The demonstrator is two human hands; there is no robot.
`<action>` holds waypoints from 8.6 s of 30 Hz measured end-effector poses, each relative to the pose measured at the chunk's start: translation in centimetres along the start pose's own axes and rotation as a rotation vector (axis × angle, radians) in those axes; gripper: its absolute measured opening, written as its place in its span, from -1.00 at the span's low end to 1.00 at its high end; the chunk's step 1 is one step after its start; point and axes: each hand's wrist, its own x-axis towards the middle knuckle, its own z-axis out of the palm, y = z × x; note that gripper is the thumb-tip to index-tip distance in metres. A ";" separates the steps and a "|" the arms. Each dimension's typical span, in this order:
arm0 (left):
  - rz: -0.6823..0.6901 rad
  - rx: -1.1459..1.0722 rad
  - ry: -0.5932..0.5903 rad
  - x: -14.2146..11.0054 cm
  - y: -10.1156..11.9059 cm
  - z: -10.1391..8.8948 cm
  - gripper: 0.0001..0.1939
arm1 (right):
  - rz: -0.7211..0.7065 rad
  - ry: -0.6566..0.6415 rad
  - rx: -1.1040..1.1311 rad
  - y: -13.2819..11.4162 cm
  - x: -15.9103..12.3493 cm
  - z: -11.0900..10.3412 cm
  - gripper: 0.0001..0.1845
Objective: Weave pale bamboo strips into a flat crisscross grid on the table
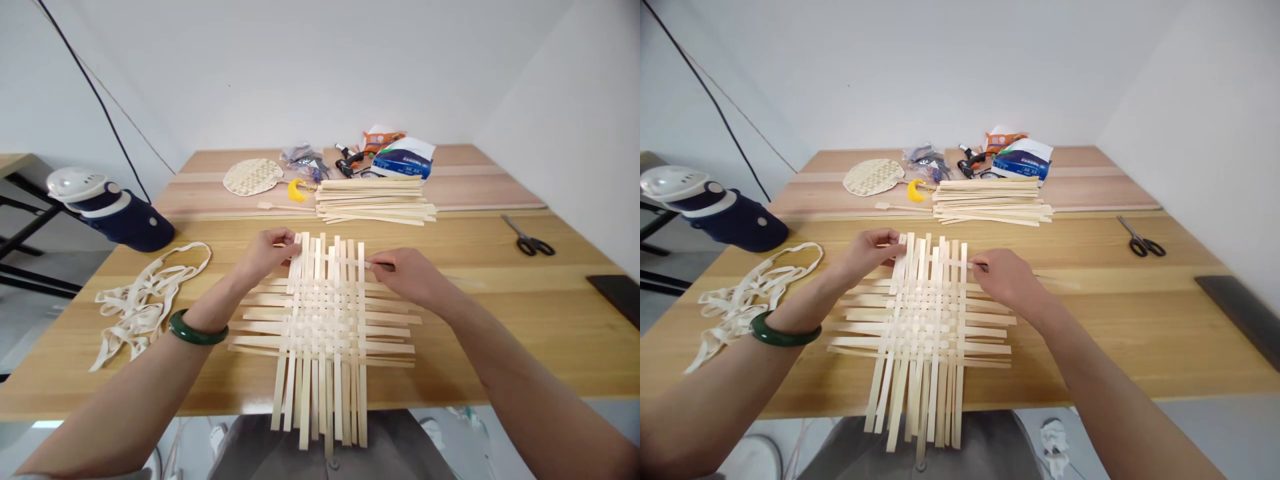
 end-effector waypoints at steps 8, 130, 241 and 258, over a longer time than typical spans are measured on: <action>-0.086 -0.079 -0.071 -0.9 0.0 -0.5 -0.67 | 0.075 -0.060 -0.141 -1.9 -0.4 -1.0 -0.73; 0.447 1.192 0.196 -5.0 -8.4 1.7 -0.42 | -0.372 0.537 -0.248 -1.6 -1.6 11.1 -0.74; 0.379 1.145 0.346 -6.9 -7.5 3.1 -0.31 | -0.269 0.617 -0.288 -2.1 2.3 13.2 -0.77; 0.393 0.991 0.352 -7.0 -8.1 3.2 -0.43 | -0.270 0.610 -0.294 -2.0 2.1 13.5 -0.77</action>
